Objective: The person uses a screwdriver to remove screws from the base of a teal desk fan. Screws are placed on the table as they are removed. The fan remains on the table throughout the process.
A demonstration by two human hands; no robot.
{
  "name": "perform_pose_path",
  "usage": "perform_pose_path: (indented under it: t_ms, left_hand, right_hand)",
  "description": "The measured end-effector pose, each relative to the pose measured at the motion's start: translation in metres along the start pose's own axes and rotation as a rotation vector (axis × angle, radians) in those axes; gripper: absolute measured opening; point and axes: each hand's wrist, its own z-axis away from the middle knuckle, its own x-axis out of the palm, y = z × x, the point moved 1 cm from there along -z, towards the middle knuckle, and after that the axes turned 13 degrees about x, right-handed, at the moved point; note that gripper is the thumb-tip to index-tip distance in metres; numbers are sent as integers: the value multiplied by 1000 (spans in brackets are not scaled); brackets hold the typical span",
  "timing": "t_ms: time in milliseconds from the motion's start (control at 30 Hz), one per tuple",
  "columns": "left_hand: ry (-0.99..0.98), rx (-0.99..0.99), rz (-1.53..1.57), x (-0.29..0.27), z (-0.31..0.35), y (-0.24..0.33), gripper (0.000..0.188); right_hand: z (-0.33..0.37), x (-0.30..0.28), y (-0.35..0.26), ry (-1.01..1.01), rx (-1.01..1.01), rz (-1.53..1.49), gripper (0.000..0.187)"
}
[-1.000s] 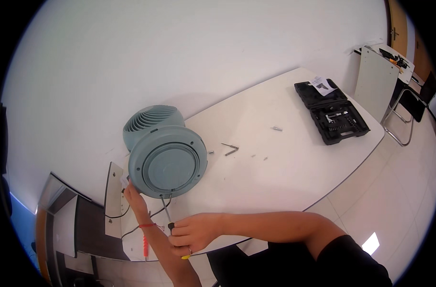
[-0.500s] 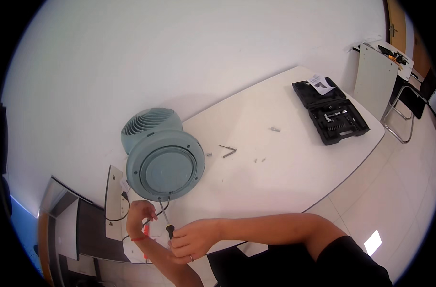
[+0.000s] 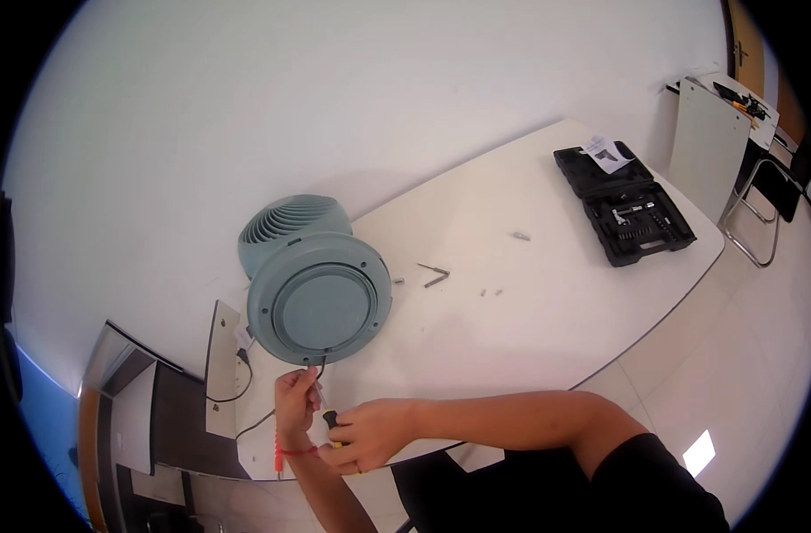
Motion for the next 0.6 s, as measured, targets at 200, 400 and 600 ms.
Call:
perform_pose_path:
  t_ms: [200, 400, 600]
  left_hand:
    - [140, 40, 171, 12, 1, -5, 34]
    - [147, 34, 200, 16, 3, -9, 30]
    - [162, 54, 169, 14, 10, -12, 30]
  right_hand:
    - [-5, -18, 6, 186, 114, -120, 13]
    - [1, -17, -7, 213, 318, -371, 7]
    - [0, -14, -13, 197, 236, -286, 15]
